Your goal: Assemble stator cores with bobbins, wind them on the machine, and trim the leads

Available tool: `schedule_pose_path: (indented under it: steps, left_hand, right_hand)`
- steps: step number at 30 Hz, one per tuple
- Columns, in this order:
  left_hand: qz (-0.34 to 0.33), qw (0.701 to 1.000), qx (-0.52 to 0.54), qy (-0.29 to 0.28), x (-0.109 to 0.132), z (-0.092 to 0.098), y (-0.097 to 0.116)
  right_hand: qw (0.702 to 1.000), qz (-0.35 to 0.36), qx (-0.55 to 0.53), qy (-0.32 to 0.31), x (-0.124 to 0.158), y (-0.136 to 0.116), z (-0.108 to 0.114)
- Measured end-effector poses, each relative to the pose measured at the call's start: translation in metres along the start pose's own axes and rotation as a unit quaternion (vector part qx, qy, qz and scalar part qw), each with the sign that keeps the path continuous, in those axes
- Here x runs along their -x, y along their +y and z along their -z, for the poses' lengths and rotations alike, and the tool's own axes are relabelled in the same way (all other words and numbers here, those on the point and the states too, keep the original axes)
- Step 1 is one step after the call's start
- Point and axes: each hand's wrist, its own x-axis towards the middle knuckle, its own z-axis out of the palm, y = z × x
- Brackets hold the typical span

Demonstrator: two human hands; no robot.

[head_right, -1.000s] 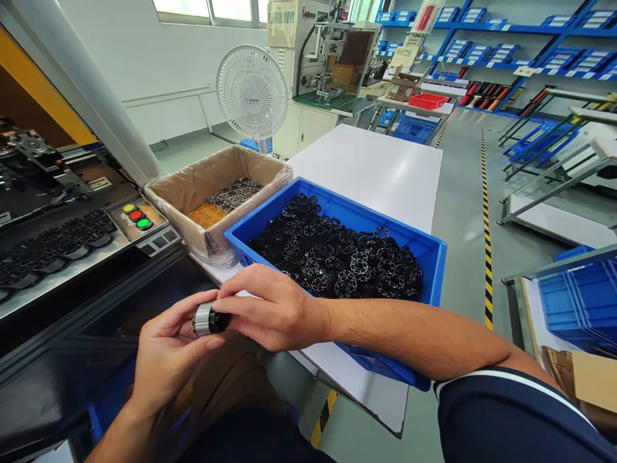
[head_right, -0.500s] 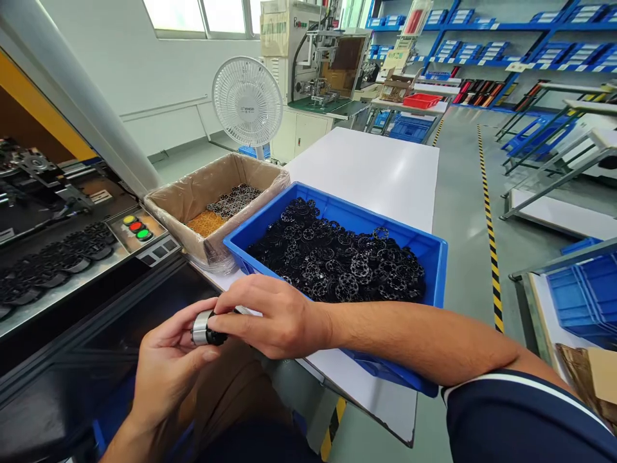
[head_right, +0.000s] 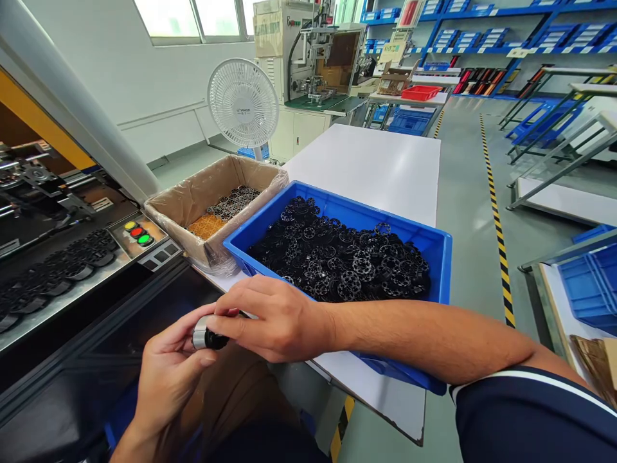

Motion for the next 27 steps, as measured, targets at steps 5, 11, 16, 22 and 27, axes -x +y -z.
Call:
schedule_pose_path:
  steps: [5,11,16,22,27]
  left_hand:
    - [0.008,1.0,-0.002,-0.01,0.009,-0.001,-0.008]
    - [0.002,0.997,0.033,-0.075,0.021,-0.002,-0.01]
    - [-0.035,0.998,0.012,-0.043,0.025,-0.006,-0.021]
    - [-0.027,1.0,0.01,0.003,0.028,-0.009,-0.031]
    - [-0.02,1.0,0.009,-0.001,0.018,-0.011,-0.03]
  right_hand:
    - [1.0,-0.003,0.002,-0.002,0.003,0.002,-0.002]
    - [0.964,-0.193,-0.182,-0.003,0.002,0.013,-0.001]
    - [0.934,-0.231,-0.269,-0.038,0.005,0.016,-0.006]
    - [0.953,-0.189,-0.235,0.002,0.007,0.01,-0.01]
    - [0.938,-0.229,-0.257,-0.028,0.005,0.016,-0.009]
